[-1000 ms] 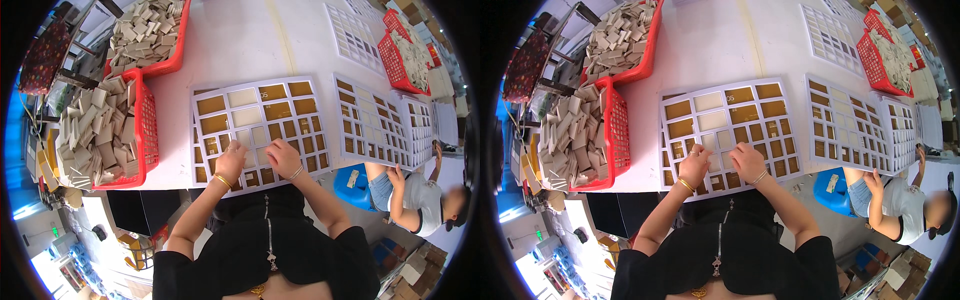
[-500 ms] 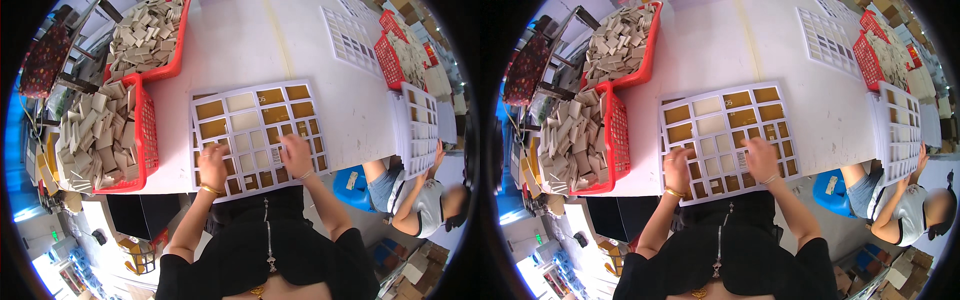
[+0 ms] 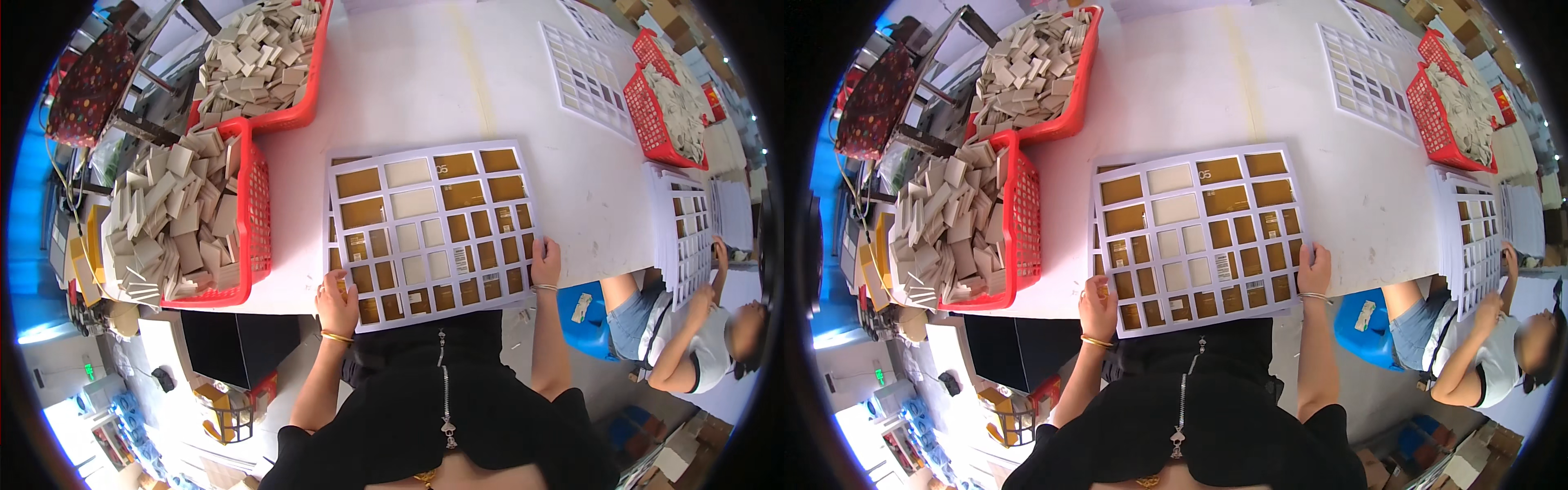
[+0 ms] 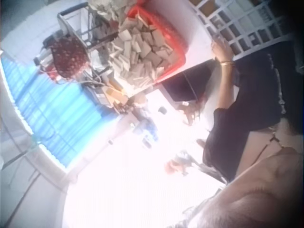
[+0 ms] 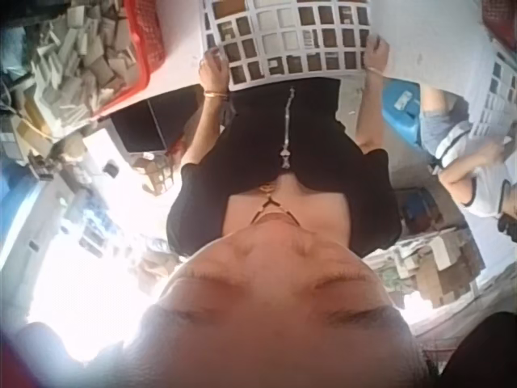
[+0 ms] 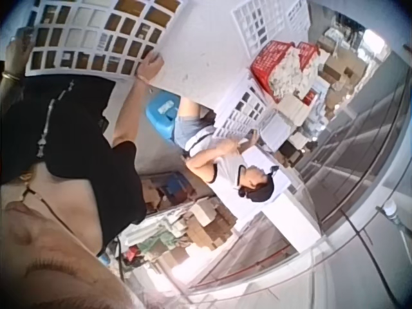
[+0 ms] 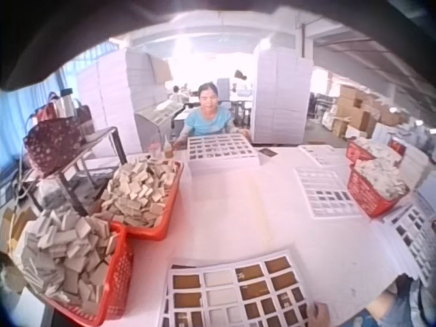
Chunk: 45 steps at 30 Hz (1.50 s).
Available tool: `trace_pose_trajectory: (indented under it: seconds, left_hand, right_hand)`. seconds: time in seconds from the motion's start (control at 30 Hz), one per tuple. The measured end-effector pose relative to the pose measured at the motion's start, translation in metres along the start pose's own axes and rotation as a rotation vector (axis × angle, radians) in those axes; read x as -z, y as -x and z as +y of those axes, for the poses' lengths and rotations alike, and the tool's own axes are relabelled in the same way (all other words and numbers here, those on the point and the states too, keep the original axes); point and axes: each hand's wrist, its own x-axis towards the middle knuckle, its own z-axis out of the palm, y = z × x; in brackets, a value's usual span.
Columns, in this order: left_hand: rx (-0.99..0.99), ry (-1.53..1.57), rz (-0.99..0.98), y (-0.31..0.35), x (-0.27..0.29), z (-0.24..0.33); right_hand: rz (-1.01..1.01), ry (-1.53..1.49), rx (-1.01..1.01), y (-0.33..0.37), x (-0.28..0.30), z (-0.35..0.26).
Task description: The person places small, rectangular beige blocks into the compartments of a white grid tray. They pick up blocks from a red basket and insert them one by one into the empty slots of the tray, filling the grid systematically.
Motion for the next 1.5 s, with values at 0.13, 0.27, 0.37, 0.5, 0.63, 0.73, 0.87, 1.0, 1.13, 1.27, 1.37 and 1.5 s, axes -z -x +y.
trace_pose_trajectory:
  seconds: [0.13,0.27,0.37,0.5,0.63,0.73,0.87,1.0,1.13,1.27,1.37,1.5]
  left_hand:
    - [0.079,0.361,-0.002,-0.009,0.004,-0.002]
    - [0.184,0.635,-0.079,-0.018,0.003,0.022]
    - [0.052,0.635,-0.136,-0.026,-0.012,0.046]
    - [-0.145,0.758,-0.324,-0.045,-0.057,0.114]
    - [-0.196,0.899,-0.649,-0.054,-0.117,0.166]
    - [-0.290,0.842,-0.691,-0.056,-0.127,0.176]
    - [-0.292,0.760,-0.531,-0.043,-0.108,0.156]
    - [-0.343,0.597,-0.261,-0.041,-0.040,0.121]
    - [-0.330,0.440,-0.010,-0.042,0.050,0.104]
    - [-0.443,-0.032,0.341,-0.071,0.145,0.055]
    - [-0.332,-0.295,0.322,-0.108,0.211,0.017]
    - [-0.033,-0.567,0.110,-0.125,0.240,-0.039]
  right_hand:
    - [0.068,-0.093,-0.022,0.003,0.012,-0.022]
    - [0.193,-0.160,-0.071,0.004,0.030,-0.010]
    - [0.232,-0.103,-0.147,-0.014,0.069,0.011]
    - [0.384,0.003,-0.089,-0.056,0.137,0.093]
    - [0.418,0.279,-0.175,-0.097,0.241,0.141]
    - [0.618,0.702,-0.231,-0.105,0.243,0.078]
    - [0.535,0.482,0.063,-0.106,0.215,0.081]
    - [0.368,0.213,0.164,-0.097,0.129,0.058]
    - [0.207,0.081,0.230,-0.087,0.072,0.022]
    - [0.098,-0.018,0.298,-0.083,0.040,-0.044]
    - [0.021,-0.097,0.331,-0.080,0.030,-0.079]
    - [-0.045,-0.127,0.403,-0.068,0.019,-0.107]
